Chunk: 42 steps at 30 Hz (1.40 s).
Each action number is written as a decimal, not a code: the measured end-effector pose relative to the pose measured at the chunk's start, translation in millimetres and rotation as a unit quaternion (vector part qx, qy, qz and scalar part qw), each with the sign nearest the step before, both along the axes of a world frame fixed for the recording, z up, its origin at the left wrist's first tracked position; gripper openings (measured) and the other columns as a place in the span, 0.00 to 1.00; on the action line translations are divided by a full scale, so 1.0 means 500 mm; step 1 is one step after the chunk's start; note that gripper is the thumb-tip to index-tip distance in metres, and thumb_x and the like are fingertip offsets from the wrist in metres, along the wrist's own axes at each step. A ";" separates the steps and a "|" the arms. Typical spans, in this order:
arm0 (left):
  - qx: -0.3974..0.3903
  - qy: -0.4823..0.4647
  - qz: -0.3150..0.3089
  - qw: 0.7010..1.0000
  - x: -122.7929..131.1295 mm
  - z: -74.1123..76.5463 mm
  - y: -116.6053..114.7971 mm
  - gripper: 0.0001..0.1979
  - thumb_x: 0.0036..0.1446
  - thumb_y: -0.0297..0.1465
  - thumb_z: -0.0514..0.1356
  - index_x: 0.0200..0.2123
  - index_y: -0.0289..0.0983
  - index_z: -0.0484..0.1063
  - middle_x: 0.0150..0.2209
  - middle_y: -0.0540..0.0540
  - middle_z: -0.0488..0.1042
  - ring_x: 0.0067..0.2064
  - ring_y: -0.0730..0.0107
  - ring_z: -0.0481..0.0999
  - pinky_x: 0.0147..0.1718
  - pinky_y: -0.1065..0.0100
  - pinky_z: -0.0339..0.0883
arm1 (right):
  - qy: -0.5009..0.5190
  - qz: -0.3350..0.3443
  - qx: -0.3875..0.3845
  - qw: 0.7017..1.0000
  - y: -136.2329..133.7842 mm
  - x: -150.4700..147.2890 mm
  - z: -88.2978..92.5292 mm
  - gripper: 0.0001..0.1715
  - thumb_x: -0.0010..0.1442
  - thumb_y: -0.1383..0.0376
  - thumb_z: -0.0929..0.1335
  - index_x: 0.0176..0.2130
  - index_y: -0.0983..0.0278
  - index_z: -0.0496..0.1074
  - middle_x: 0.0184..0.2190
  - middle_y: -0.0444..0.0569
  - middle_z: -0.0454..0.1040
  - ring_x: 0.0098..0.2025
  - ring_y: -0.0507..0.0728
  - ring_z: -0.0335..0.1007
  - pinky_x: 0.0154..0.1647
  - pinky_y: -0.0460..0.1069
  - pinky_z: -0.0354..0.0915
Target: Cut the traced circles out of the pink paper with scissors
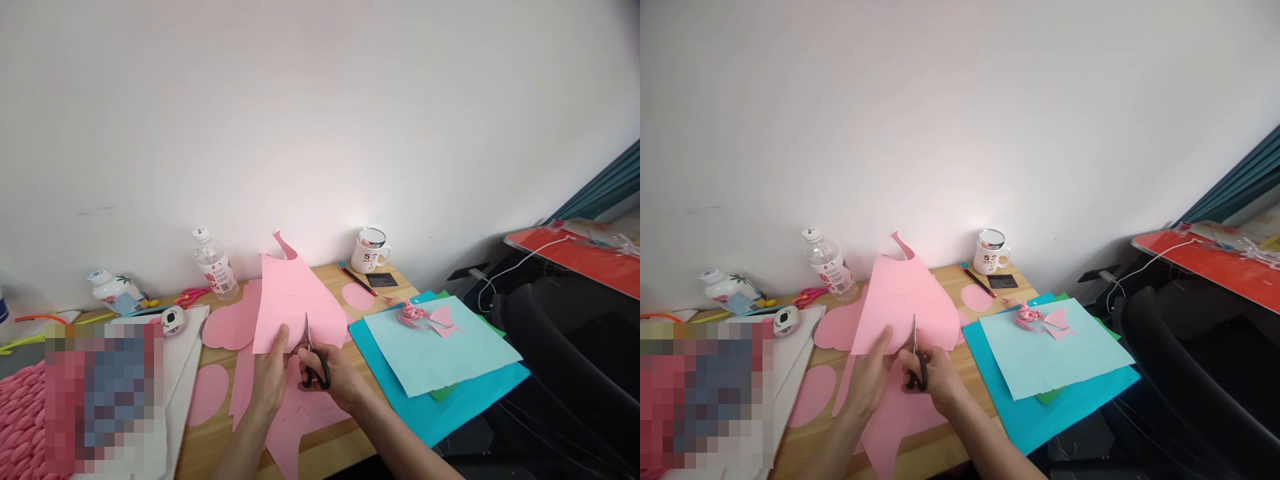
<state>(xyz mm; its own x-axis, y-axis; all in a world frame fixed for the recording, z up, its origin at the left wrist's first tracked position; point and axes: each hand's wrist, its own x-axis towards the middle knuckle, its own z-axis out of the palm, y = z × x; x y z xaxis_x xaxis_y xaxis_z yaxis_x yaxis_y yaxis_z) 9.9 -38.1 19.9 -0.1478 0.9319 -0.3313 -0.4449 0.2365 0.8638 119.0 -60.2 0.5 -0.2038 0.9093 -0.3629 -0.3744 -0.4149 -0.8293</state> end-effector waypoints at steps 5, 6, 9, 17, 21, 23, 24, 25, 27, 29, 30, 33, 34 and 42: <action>-0.016 0.024 -0.035 0.999 -0.003 0.017 -0.011 0.22 0.41 0.46 0.67 0.29 0.31 0.78 0.32 0.39 0.80 0.38 0.52 0.79 0.34 0.62 0.70 | -0.025 -0.008 0.073 0.997 0.002 0.001 0.009 0.24 0.43 0.52 0.76 0.27 0.66 0.67 0.18 0.40 0.63 0.23 0.49 0.58 0.27 0.48 0.57; -0.015 0.035 -0.027 0.999 -0.002 0.018 -0.013 0.21 0.42 0.45 0.67 0.30 0.31 0.78 0.33 0.39 0.80 0.38 0.52 0.79 0.34 0.62 0.70 | -0.024 -0.009 0.074 0.997 0.001 0.000 0.010 0.24 0.43 0.53 0.77 0.29 0.66 0.67 0.18 0.39 0.63 0.23 0.49 0.58 0.27 0.48 0.57; -0.019 0.069 0.017 0.997 0.002 0.022 -0.017 0.20 0.42 0.42 0.68 0.34 0.32 0.78 0.39 0.39 0.80 0.44 0.53 0.77 0.39 0.62 0.69 | -0.018 -0.015 0.072 0.997 0.000 0.002 0.015 0.26 0.42 0.53 0.77 0.33 0.65 0.65 0.18 0.38 0.65 0.23 0.50 0.60 0.27 0.47 0.56; -0.002 0.105 -0.005 0.994 -0.002 0.015 -0.021 0.20 0.43 0.44 0.66 0.31 0.32 0.78 0.32 0.42 0.79 0.35 0.59 0.76 0.34 0.64 0.67 | -0.011 -0.005 0.087 0.996 -0.007 0.013 0.034 0.25 0.45 0.52 0.76 0.32 0.64 0.65 0.19 0.39 0.65 0.23 0.49 0.60 0.29 0.47 0.56; 0.012 0.096 -0.006 0.995 -0.006 0.004 -0.022 0.22 0.44 0.45 0.66 0.35 0.32 0.78 0.34 0.41 0.79 0.38 0.57 0.77 0.37 0.63 0.67 | 0.011 0.005 0.092 0.996 -0.011 0.018 0.039 0.26 0.45 0.50 0.76 0.33 0.65 0.67 0.21 0.40 0.65 0.25 0.49 0.60 0.31 0.48 0.58; 0.000 0.105 -0.008 0.994 -0.006 0.007 -0.023 0.22 0.44 0.45 0.66 0.37 0.33 0.79 0.36 0.41 0.80 0.42 0.56 0.77 0.41 0.62 0.67 | 0.019 0.009 0.097 0.995 -0.012 0.021 0.041 0.26 0.45 0.50 0.76 0.34 0.65 0.68 0.22 0.40 0.65 0.26 0.50 0.61 0.33 0.49 0.59; -0.004 0.108 -0.010 0.994 -0.006 0.010 -0.024 0.23 0.45 0.45 0.66 0.38 0.33 0.79 0.37 0.41 0.80 0.43 0.55 0.76 0.42 0.61 0.67 | 0.021 0.010 0.098 0.995 -0.012 0.022 0.041 0.26 0.46 0.50 0.76 0.34 0.65 0.68 0.23 0.40 0.64 0.27 0.50 0.61 0.33 0.49 0.59; -0.007 0.110 -0.011 0.994 -0.005 0.013 -0.025 0.23 0.44 0.45 0.66 0.38 0.33 0.79 0.38 0.41 0.80 0.44 0.55 0.76 0.43 0.61 0.67 | 0.022 0.012 0.097 0.995 -0.011 0.022 0.041 0.25 0.46 0.51 0.76 0.34 0.65 0.68 0.23 0.41 0.64 0.27 0.50 0.61 0.34 0.49 0.60; -0.008 0.107 -0.005 0.994 -0.004 0.018 -0.027 0.23 0.43 0.44 0.67 0.39 0.33 0.79 0.38 0.41 0.80 0.44 0.54 0.76 0.43 0.60 0.67 | 0.021 0.014 0.092 0.995 -0.011 0.023 0.042 0.25 0.46 0.50 0.76 0.33 0.65 0.68 0.23 0.41 0.65 0.27 0.50 0.61 0.34 0.49 0.60; -0.009 0.104 0.006 0.995 -0.002 0.023 -0.028 0.23 0.41 0.43 0.68 0.37 0.32 0.79 0.37 0.40 0.80 0.44 0.52 0.77 0.43 0.60 0.67 | 0.014 0.014 0.089 0.996 -0.011 0.023 0.043 0.26 0.46 0.49 0.76 0.33 0.65 0.67 0.23 0.41 0.65 0.27 0.50 0.62 0.34 0.49 0.60; -0.013 0.106 0.011 0.994 -0.002 0.026 -0.028 0.23 0.40 0.43 0.69 0.37 0.32 0.79 0.36 0.40 0.80 0.44 0.52 0.77 0.43 0.60 0.68 | 0.008 0.013 0.088 0.996 -0.011 0.023 0.043 0.26 0.46 0.49 0.75 0.33 0.65 0.67 0.23 0.40 0.65 0.27 0.50 0.61 0.34 0.49 0.60; -0.015 0.116 0.011 0.993 0.000 0.034 -0.030 0.22 0.40 0.42 0.69 0.36 0.32 0.80 0.36 0.40 0.80 0.45 0.50 0.77 0.43 0.60 0.68 | -0.010 0.009 0.087 0.996 -0.010 0.023 0.045 0.28 0.44 0.47 0.75 0.32 0.65 0.67 0.22 0.40 0.64 0.26 0.50 0.61 0.33 0.49 0.60; -0.014 0.118 0.009 0.993 0.000 0.037 -0.030 0.22 0.40 0.42 0.69 0.36 0.32 0.80 0.36 0.39 0.80 0.45 0.50 0.77 0.43 0.59 0.68 | -0.015 0.008 0.088 0.996 -0.010 0.022 0.045 0.28 0.44 0.46 0.75 0.32 0.65 0.67 0.21 0.40 0.64 0.26 0.50 0.61 0.32 0.49 0.60; 0.005 0.086 0.018 0.996 -0.001 0.027 -0.027 0.18 0.40 0.40 0.70 0.32 0.33 0.79 0.34 0.40 0.80 0.44 0.51 0.77 0.42 0.60 0.68 | -0.013 -0.001 0.085 0.996 -0.010 0.019 0.049 0.27 0.43 0.49 0.76 0.29 0.64 0.65 0.19 0.39 0.65 0.24 0.50 0.61 0.27 0.47 0.57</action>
